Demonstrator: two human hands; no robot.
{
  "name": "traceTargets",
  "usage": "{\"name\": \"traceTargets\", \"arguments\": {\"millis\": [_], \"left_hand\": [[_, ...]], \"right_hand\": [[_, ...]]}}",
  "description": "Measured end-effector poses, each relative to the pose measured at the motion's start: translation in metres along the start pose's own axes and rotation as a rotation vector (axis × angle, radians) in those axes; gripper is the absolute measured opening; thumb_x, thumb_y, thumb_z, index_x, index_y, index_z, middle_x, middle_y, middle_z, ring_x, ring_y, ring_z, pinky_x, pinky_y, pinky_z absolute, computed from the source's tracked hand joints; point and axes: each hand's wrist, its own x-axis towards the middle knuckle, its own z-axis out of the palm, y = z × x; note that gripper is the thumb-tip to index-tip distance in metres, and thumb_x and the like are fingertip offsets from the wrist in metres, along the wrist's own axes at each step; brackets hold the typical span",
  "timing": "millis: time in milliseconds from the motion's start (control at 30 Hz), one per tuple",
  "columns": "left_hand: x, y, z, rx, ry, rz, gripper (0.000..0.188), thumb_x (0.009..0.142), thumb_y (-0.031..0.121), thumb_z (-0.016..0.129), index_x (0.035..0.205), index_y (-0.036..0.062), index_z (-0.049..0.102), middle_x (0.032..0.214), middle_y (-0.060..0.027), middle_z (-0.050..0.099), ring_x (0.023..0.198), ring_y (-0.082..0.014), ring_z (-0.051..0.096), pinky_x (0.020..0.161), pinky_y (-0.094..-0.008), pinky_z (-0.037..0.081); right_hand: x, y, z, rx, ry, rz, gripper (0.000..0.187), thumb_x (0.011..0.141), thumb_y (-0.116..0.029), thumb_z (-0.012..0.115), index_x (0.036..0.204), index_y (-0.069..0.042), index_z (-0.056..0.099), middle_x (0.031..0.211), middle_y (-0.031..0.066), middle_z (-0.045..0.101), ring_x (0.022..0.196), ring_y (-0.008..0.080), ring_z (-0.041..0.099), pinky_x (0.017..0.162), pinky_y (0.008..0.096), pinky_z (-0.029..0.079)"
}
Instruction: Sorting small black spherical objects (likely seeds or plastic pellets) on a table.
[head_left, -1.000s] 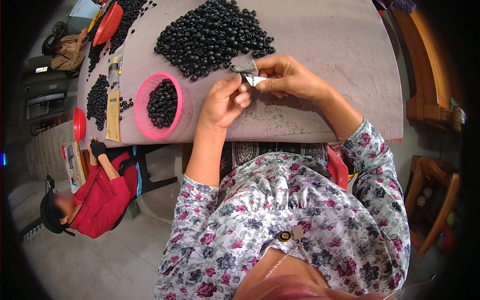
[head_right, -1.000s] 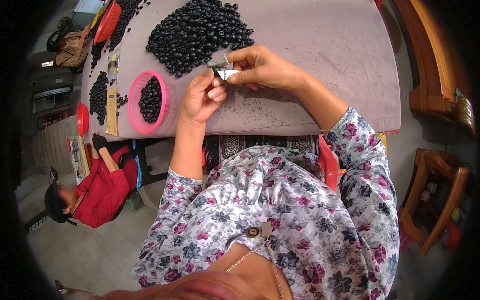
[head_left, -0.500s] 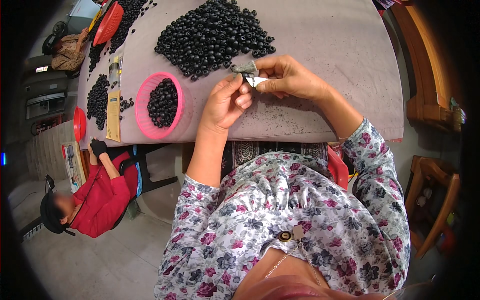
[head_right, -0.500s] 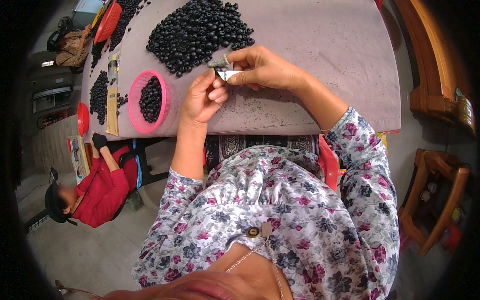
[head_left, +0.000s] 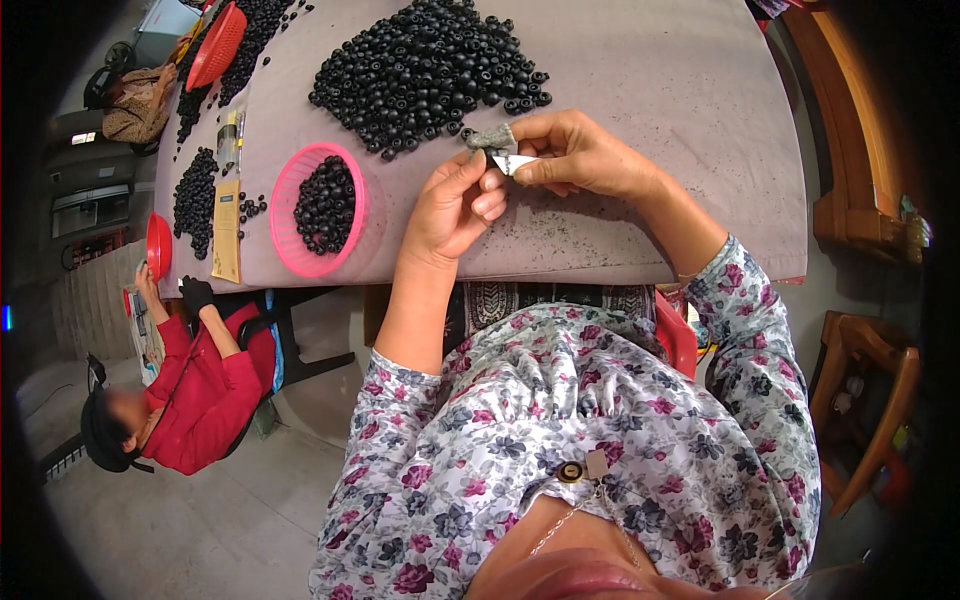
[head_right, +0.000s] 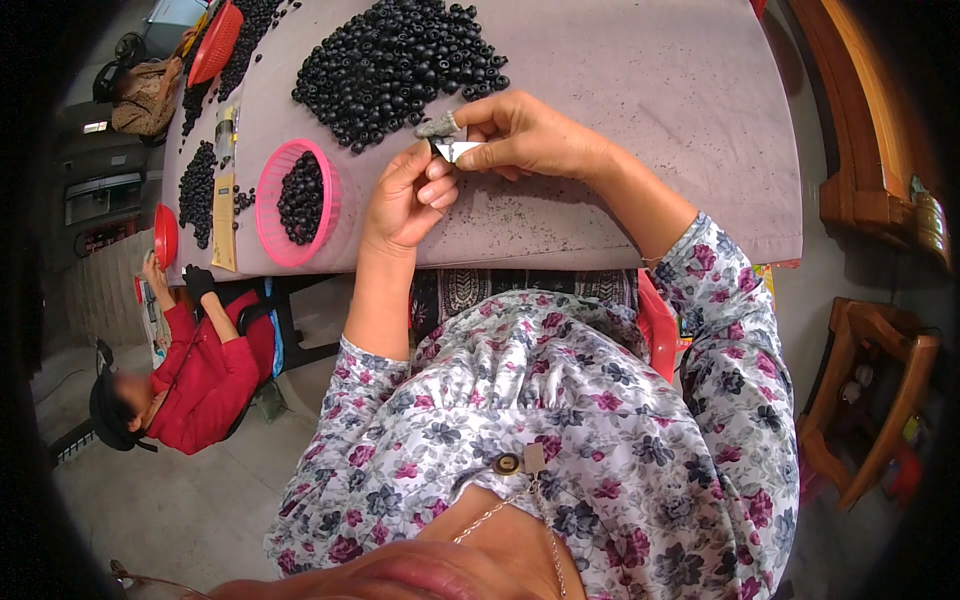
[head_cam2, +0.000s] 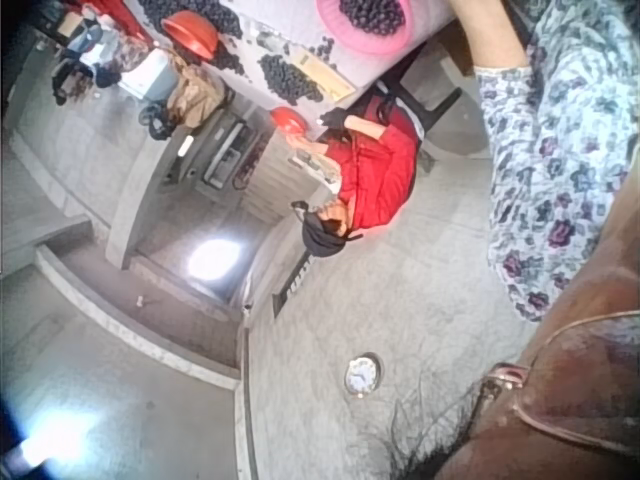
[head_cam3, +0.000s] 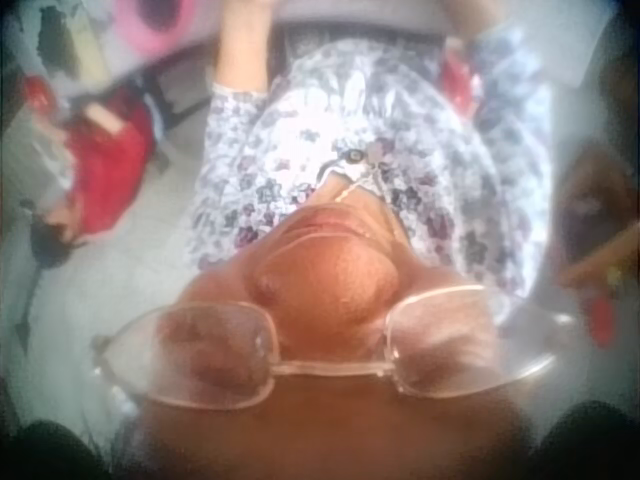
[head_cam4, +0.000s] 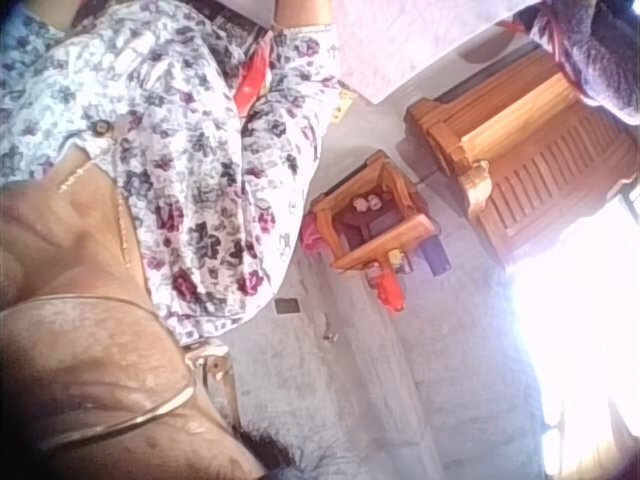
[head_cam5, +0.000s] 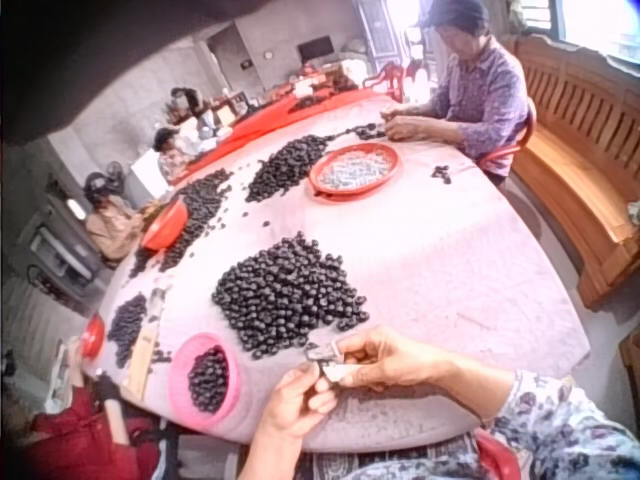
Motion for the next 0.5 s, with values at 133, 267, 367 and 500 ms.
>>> {"name": "traceTargets", "arguments": {"millis": [133,267,367,500], "left_hand": [[0.0007,-0.0011,-0.0029,-0.003,-0.011,0.009,0.019,0.1,0.02,0.057,0.104,0.0022,0.06,0.078,-0.0018,0.055,0.058,-0.0076,0.048,0.055,-0.0229,0.042],[0.0002,-0.0011,-0.0027,-0.002,-0.015,0.012,0.018,0.1,0.02,0.057,0.104,0.0026,0.06,0.078,-0.002,0.055,0.058,-0.0081,0.048,0.055,-0.0231,0.043],[0.0001,-0.0011,-0.0027,-0.004,-0.018,0.011,0.018,0.1,0.02,0.057,0.104,0.0026,0.06,0.078,-0.0021,0.055,0.058,-0.0085,0.048,0.055,-0.0231,0.043],[-0.0005,-0.0009,-0.0007,0.055,-0.012,0.013,0.019,0.101,0.023,0.055,0.099,0.0048,0.058,0.08,0.0004,0.054,0.058,-0.0057,0.048,0.054,-0.0221,0.04]], "right_hand": [[0.0007,-0.0007,-0.0012,-0.004,-0.02,0.004,0.032,0.089,-0.013,0.071,0.118,-0.001,0.065,0.075,-0.0038,0.059,0.054,0.0024,0.045,0.045,0.0189,0.033],[0.0005,-0.0015,-0.0012,-0.023,-0.022,0.002,0.031,0.089,-0.014,0.072,0.117,-0.001,0.066,0.073,-0.004,0.058,0.053,0.0024,0.045,0.045,0.0191,0.033],[0.0011,0.0021,-0.0025,-0.02,-0.023,-0.001,0.031,0.088,-0.014,0.072,0.116,-0.001,0.066,0.072,-0.0043,0.057,0.052,0.0026,0.045,0.044,0.0191,0.033],[0.0006,-0.0009,-0.0017,0.01,-0.023,0.007,0.027,0.088,-0.014,0.072,0.111,-0.002,0.067,0.07,-0.0044,0.056,0.051,0.0028,0.046,0.044,0.0194,0.032]]}}
